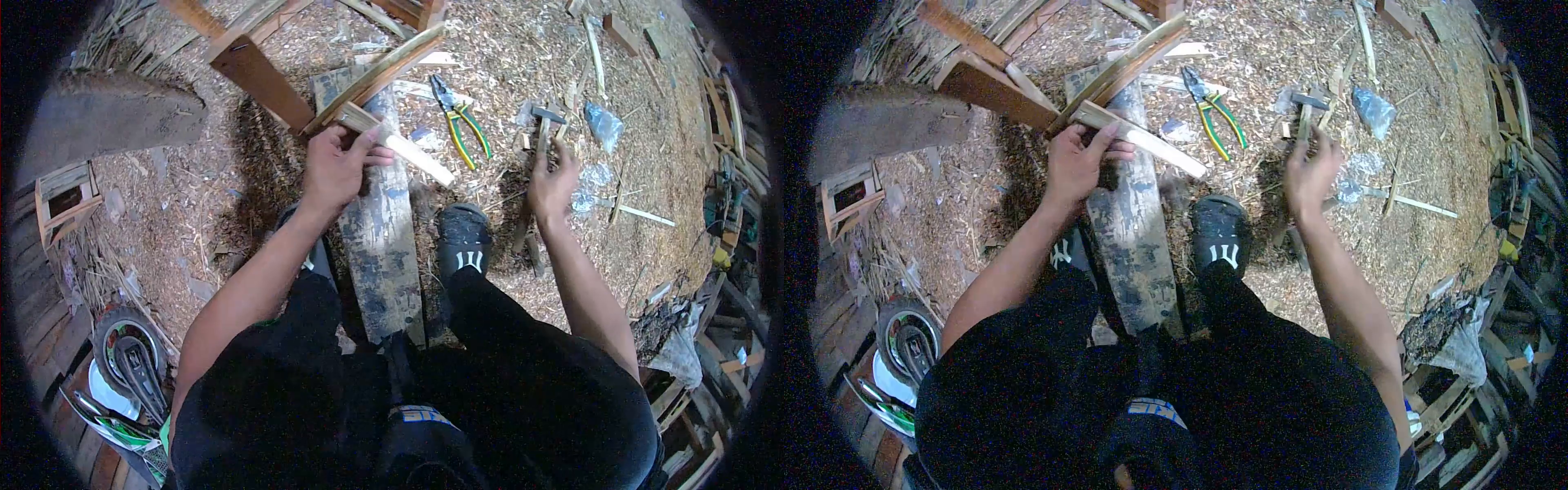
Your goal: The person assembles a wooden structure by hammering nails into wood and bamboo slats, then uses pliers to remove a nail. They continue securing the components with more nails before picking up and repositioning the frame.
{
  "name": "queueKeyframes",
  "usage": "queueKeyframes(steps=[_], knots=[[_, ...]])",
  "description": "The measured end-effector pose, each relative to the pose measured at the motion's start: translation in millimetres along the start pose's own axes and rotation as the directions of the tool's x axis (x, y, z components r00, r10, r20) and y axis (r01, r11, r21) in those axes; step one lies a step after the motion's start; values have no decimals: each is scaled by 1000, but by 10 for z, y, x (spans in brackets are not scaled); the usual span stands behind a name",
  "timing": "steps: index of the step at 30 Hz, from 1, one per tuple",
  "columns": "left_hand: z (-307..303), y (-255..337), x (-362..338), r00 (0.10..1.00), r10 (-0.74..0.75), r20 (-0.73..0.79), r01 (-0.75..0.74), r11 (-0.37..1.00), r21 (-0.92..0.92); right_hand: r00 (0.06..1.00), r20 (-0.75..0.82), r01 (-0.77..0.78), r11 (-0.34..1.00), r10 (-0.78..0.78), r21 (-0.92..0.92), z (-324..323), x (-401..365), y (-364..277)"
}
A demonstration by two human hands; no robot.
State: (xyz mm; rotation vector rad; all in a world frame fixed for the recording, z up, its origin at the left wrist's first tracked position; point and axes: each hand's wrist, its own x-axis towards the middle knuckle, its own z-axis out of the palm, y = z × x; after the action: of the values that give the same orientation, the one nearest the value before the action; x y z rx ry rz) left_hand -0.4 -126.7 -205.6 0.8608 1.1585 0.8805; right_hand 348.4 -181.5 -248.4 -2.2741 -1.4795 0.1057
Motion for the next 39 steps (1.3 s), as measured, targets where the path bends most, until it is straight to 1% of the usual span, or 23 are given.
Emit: queueKeyframes(steps=[2, 4, 6, 7, 10, 14, 16, 18, 20, 21, 22, 23, 24, 25, 26, 27, 29, 30, 32, 34, 36, 37, 39], knots=[[-7, -7, 18, 1000, 20, -2, -20, 998, 57, 997, 61, 34, 986, -44, 165, 4, -32, -172], [23, 29, 21, 999, 40, -7, -40, 998, 51, 972, 75, 198, 953, -220, 231, 93, -37, -295], [41, 84, 25, 1000, -11, -27, 16, 980, 197, 946, 166, 231, 939, -278, 256, 152, -35, -491], [60, 78, 28, 1000, 27, -16, -24, 985, 168, 934, 164, 264, 922, -318, 283, 164, -27, -623], [74, 86, 26, 1000, 18, 3, -18, 978, 210, 888, 239, 373, 920, -392, 120, 303, -45, -846], [140, 183, -31, 999, -30, -44, 42, 942, 332, 869, 315, 400, 916, -382, 9, 422, 6, -940], [139, 153, -38, 987, 163, -8, -145, 899, 413, 816, 516, 282, 959, -260, 36, 338, 103, -1018], [73, 91, -10, 992, 123, 2, -111, 885, 452, 808, 553, 237, 971, -203, 10, 278, 172, -1022], [87, 78, -8, 985, 173, -5, -151, 876, 457, 777, 629, 70, 996, -23, -50, 408, 312, -863], [115, 134, -41, 989, 147, -22, -119, 874, 471, 777, 629, 72, 996, -24, -50, 304, 353, -866], [171, 225, -84, 989, 147, -23, -119, 875, 470, 653, 758, -103, 989, -10, 101, 106, 405, -929], [236, 327, -127, 997, 33, -63, -5, 915, 403, 509, 860, -296, 931, -37, 215, -45, 409, -968], [259, 379, -147, 992, -83, -95, 110, 938, 329, 509, 860, -295, 931, -39, 216, -132, 345, -961], [235, 350, -138, 992, -81, -98, 109, 938, 329, 493, 869, -471, 825, -46, 312, -224, 257, -954], [201, 285, -118, 996, -6, -87, 41, 911, 410, 478, 876, -625, 678, -59, 387, -308, 173, -965], [174, 246, -102, 995, 68, -70, -25, 873, 488, 477, 877, -623, 679, -62, 387, -400, 111, -1005], [176, 231, -93, 995, 78, -68, -38, 888, 458, 400, 883, -782, 411, -245, 469, -586, 27, -1115], [180, 237, -94, 994, 87, -61, -53, 902, 428, 398, 883, -782, 412, -248, 468, -647, -2, -1163], [165, 269, -93, 995, 94, -40, -66, 887, 458, 375, 837, -816, 286, -399, 502, -739, -44, -1267], [169, 298, -101, 995, 100, -15, -80, 870, 487, 362, 828, -820, 277, -428, 501, -759, -71, -1367], [184, 319, -112, 996, 86, -5, -73, 873, 482, 310, 766, -834, 226, -563, 503, -727, -84, -1427], [187, 307, -119, 996, 88, -6, -74, 871, 486, 280, 769, -832, 254, -575, 493, -660, -108, -1429], [208, 284, -133, 957, 273, 103, -286, 809, 513, 288, 770, -838, 241, -569, 491, -666, -138, -1524]])
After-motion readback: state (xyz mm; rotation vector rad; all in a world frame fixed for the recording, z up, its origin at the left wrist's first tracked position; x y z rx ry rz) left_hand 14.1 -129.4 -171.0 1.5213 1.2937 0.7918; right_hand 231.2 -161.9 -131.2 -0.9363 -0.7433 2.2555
